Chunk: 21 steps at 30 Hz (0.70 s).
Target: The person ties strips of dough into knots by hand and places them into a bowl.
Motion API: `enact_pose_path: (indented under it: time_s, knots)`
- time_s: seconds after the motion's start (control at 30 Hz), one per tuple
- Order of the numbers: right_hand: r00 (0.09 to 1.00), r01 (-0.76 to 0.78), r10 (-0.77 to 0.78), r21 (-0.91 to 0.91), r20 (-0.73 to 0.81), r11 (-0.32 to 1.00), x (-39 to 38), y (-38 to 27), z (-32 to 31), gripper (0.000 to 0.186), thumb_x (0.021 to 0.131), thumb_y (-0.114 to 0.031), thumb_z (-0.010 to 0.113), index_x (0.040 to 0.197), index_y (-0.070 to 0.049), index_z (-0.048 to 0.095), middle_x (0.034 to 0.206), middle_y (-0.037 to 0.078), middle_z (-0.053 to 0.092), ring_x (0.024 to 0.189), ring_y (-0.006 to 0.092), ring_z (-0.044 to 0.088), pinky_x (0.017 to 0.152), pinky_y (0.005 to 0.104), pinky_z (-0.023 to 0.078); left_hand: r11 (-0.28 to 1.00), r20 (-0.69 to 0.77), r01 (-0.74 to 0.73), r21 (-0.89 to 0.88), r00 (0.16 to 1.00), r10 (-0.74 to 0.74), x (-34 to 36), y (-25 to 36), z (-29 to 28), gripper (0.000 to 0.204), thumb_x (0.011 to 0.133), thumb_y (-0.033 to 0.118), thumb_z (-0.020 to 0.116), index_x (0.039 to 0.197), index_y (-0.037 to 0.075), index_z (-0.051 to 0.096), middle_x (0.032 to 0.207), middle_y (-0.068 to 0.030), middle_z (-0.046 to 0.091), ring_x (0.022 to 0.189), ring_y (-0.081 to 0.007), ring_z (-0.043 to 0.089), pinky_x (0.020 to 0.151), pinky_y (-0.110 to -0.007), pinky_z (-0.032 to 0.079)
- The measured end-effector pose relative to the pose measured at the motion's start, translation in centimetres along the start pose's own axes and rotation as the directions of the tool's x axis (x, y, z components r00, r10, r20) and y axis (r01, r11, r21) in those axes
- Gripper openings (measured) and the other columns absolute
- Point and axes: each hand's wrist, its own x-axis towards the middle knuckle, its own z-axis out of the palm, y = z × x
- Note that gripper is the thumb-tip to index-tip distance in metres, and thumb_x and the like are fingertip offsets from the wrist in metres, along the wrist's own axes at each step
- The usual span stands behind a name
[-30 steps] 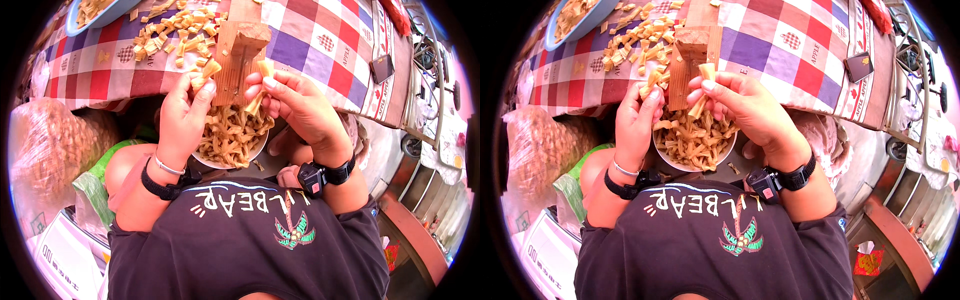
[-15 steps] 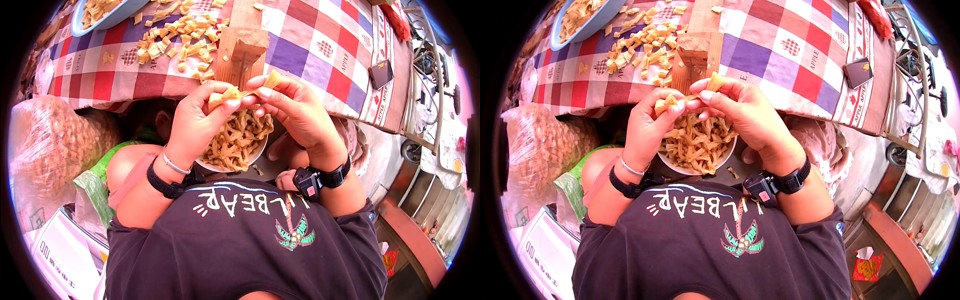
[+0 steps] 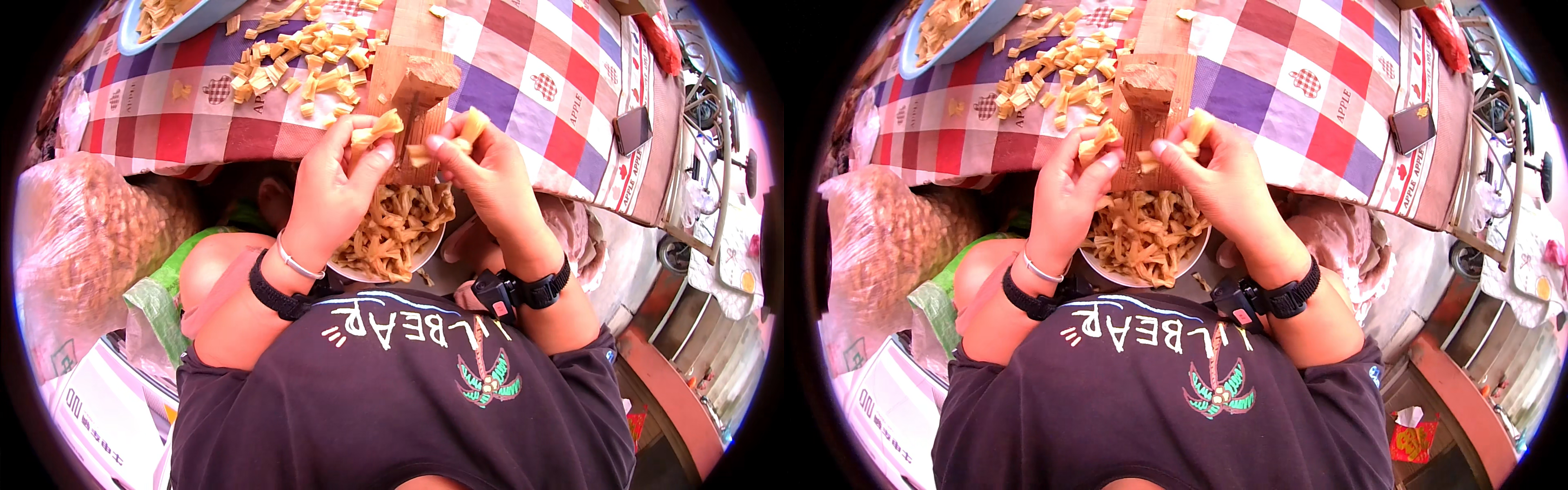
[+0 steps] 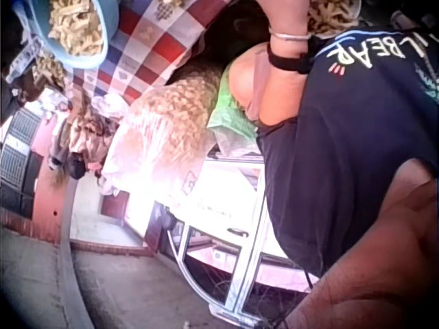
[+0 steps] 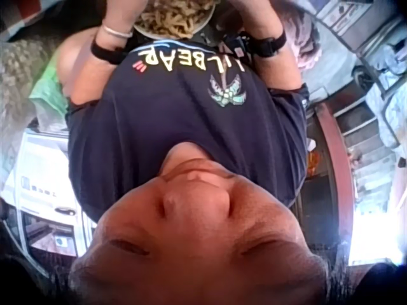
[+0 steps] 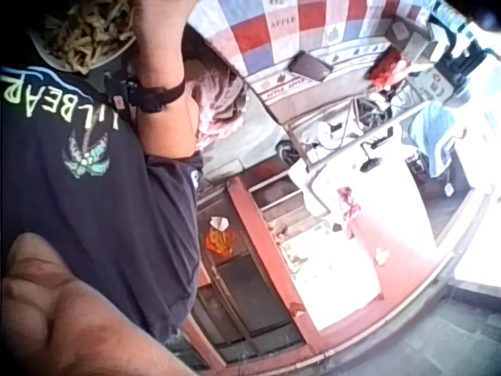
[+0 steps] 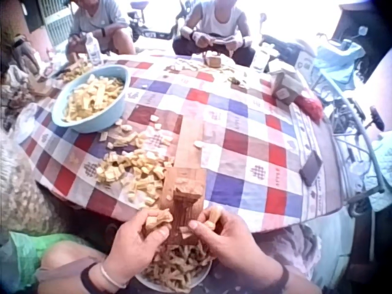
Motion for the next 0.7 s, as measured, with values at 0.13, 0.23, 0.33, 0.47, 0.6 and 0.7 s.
enact_pose_path:
  time_s: [0.13, 0.23, 0.33, 0.47, 0.6, 0.7]
  knots:
    - [0.997, 0.066, -0.067, 0.039, 0.038, 0.997, 0.0, 0.1, 0.0, 0.02, 0.103, -0.024, 0.06, 0.1, -0.004, 0.063, 0.081, -0.003, 0.06, 0.072, 0.0042, 0.054, 0.064, 0.0202, 0.044, 0.987, 0.088, 0.029, -0.159, 0.996, -0.015, -0.4, 0.4, -0.4, 0.025, 0.106, 0.015, 0.047, 0.119, -0.003, 0.058, 0.095, -0.0027, 0.06, 0.086, -0.0092, 0.056, 0.078, -0.027, 0.049]
    - [0.986, 0.138, -0.146, 0.106, 0.075, 0.985, -0.5, 0.2, 0.7, 0.025, 0.106, -0.024, 0.056, 0.109, -0.002, 0.067, 0.077, -0.005, 0.055, 0.071, 0.0041, 0.051, 0.064, 0.0222, 0.044, 0.99, 0.127, -0.081, 0.112, 0.99, 0.066, -0.7, 0.6, 0.0, 0.024, 0.107, 0.014, 0.046, 0.114, -0.002, 0.063, 0.087, -0.0037, 0.062, 0.08, -0.0084, 0.058, 0.074, -0.026, 0.049]
    - [0.985, 0.112, -0.126, 0.127, 0.114, 0.986, -1.0, -0.4, 0.6, 0.024, 0.102, -0.021, 0.063, 0.116, -0.002, 0.067, 0.083, -0.004, 0.061, 0.078, 0.0036, 0.055, 0.069, 0.0217, 0.046, 0.962, 0.191, -0.007, 0.273, 0.98, -0.047, -1.2, 1.5, 0.0, 0.026, 0.107, 0.015, 0.047, 0.106, -0.002, 0.066, 0.081, -0.0045, 0.064, 0.074, -0.0083, 0.06, 0.068, -0.027, 0.05]
    - [0.977, 0.112, -0.134, 0.132, 0.166, 0.985, -1.7, -0.4, 1.2, 0.023, 0.095, -0.015, 0.073, 0.112, -0.001, 0.066, 0.095, -0.001, 0.067, 0.088, 0.004, 0.058, 0.075, 0.0216, 0.049, 0.752, 0.265, -0.491, 0.439, 0.871, 0.414, -0.8, -0.9, 0.5, 0.02, 0.102, 0.019, 0.059, 0.098, 0.0, 0.065, 0.069, -0.0132, 0.061, 0.061, -0.0195, 0.064, 0.059, -0.034, 0.051]
    - [0.992, 0.121, -0.119, 0.069, -0.033, 0.99, -0.9, 0.7, 0.4, 0.017, 0.095, -0.015, 0.073, 0.102, -0.002, 0.066, 0.085, -0.004, 0.065, 0.078, 0.0034, 0.057, 0.069, 0.0207, 0.048, 0.899, 0.157, -0.163, 0.406, 0.982, 0.108, -0.7, 1.2, -0.1, 0.021, 0.099, 0.019, 0.065, 0.102, -0.002, 0.066, 0.075, -0.0057, 0.061, 0.07, -0.0096, 0.057, 0.064, -0.029, 0.048]
    - [0.991, 0.122, -0.115, 0.096, -0.074, 0.988, -0.4, 0.5, -0.1, 0.019, 0.095, -0.018, 0.074, 0.099, -0.001, 0.067, 0.082, -0.005, 0.065, 0.076, 0.0029, 0.057, 0.067, 0.0206, 0.047, 0.894, 0.066, -0.179, 0.411, 0.984, 0.166, -0.1, 1.0, -0.9, 0.021, 0.098, 0.022, 0.067, 0.098, 0.0, 0.066, 0.072, 0.0011, 0.057, 0.067, -0.006, 0.05, 0.062, -0.024, 0.043]
